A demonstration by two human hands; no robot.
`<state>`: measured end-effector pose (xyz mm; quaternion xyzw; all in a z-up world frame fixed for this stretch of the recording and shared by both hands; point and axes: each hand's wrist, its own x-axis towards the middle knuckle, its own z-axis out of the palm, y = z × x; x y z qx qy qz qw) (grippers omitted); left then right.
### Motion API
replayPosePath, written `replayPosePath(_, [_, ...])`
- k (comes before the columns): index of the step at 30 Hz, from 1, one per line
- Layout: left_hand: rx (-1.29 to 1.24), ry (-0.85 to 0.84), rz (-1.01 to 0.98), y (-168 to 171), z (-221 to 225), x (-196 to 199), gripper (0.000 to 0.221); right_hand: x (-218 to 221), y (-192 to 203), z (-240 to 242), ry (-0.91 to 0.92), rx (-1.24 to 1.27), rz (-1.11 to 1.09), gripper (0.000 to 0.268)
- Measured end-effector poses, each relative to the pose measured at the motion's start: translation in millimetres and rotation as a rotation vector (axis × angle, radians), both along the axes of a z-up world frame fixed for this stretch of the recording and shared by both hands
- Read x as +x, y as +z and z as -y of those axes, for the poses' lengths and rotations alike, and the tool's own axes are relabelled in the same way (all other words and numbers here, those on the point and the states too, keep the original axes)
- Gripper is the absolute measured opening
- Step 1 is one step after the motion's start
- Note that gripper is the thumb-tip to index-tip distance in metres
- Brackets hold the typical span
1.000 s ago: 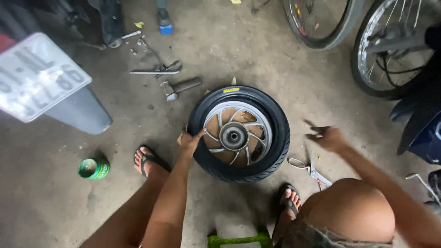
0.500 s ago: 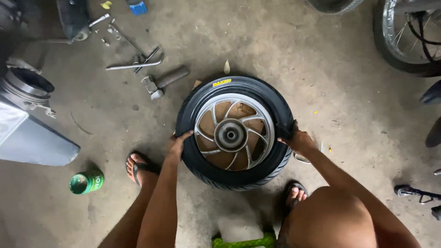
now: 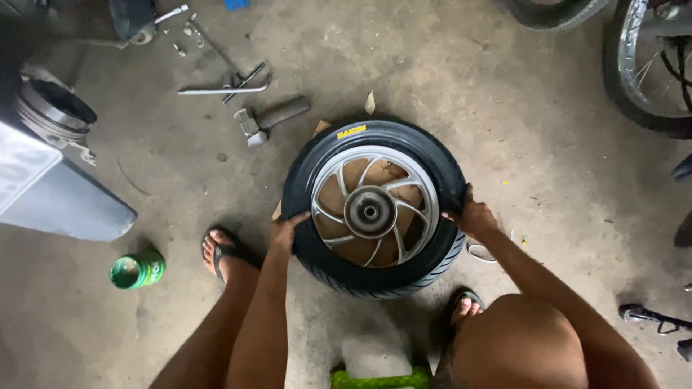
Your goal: Replacing a motorcycle tire by mounting the tire onto the rim and prying it into place using tools.
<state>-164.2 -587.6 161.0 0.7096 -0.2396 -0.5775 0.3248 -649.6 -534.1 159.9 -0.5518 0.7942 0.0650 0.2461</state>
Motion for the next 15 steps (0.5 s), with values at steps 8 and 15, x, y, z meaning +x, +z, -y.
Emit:
replayPosePath(8, [-0.114, -0.094, 0.093, 75.5, -5.8, -21.3, 0.089, -8.7, 7.7, -9.7, 0.055, -0.029, 0.038, 0.109])
replayPosePath(15, [-0.103, -0.059, 0.112, -23.2, 11.9, 3.1, 0.085, 20.0, 57.5, -87.7, -0.086, -0.077, 0.125, 0.086])
